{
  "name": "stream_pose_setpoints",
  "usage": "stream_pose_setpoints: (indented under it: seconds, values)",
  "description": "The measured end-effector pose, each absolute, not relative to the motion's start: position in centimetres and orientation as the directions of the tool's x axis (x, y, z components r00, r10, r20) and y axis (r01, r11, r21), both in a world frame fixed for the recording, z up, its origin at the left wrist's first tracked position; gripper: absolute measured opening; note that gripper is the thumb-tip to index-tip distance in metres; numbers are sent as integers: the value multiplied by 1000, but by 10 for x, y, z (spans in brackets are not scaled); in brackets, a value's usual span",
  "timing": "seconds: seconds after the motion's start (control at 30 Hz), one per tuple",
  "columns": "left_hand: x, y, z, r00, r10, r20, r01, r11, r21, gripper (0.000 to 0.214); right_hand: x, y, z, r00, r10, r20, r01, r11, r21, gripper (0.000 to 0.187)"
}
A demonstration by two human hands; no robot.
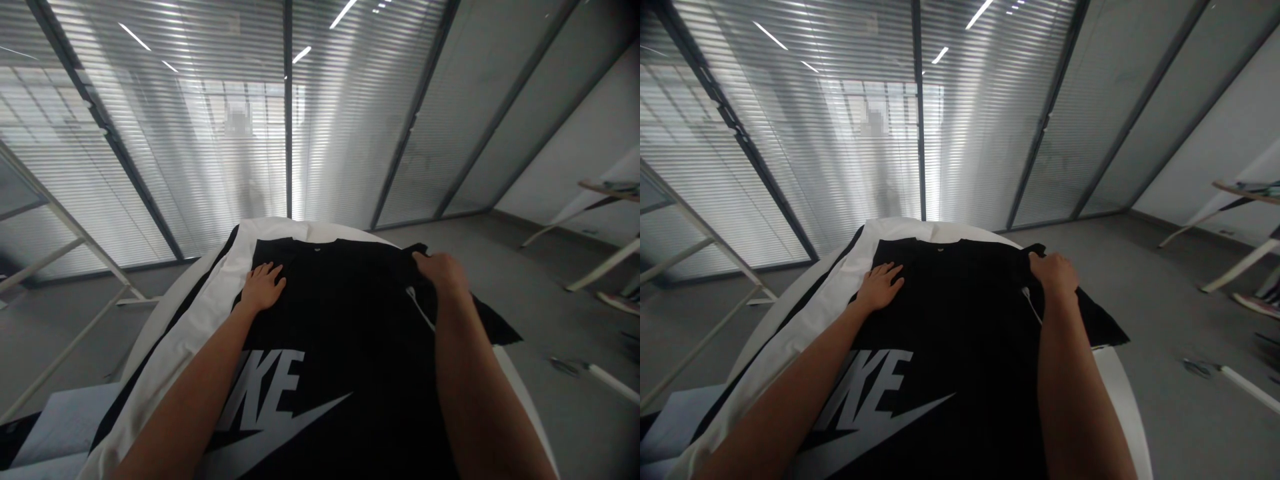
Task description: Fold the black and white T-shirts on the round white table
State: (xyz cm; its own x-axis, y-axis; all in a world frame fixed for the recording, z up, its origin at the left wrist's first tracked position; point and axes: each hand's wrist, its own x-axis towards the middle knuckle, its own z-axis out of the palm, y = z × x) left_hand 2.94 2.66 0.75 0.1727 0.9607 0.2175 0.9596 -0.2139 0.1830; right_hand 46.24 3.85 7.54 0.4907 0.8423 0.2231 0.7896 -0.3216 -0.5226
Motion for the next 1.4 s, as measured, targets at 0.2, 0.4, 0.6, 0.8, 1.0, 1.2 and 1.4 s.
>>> stream_pose_setpoints:
  seconds: [0.2, 0.4, 0.6, 0.8, 1.0, 1.2, 1.4]
  values:
    - [30, 26, 8, 164, 963, 213, 959, -206, 194, 54, 454, 53, 63, 542, 817, 194, 784, -409, -467, 53]
    - [30, 26, 8, 162, 961, 223, 958, -208, 198, 54, 450, 55, 73, 471, 858, 204, 764, -281, -581, 53]
    - [31, 27, 8, 154, 963, 220, 962, -197, 190, 53, 443, 50, 80, 405, 869, 285, 744, -131, -655, 69]
    - [30, 27, 8, 154, 963, 222, 959, -200, 202, 53, 426, 46, 90, 257, 849, 461, 801, 79, -593, 76]
    - [30, 27, 7, 167, 957, 236, 956, -216, 199, 54, 386, 40, 87, -97, 958, 271, 875, 212, -436, 74]
    - [30, 28, 7, 164, 959, 231, 957, -211, 198, 54, 349, 39, 69, -307, 948, -80, 902, 263, -343, 60]
    - [31, 28, 6, 167, 959, 229, 960, -211, 183, 54, 326, 45, 21, -23, 990, -140, 973, -10, -230, 70]
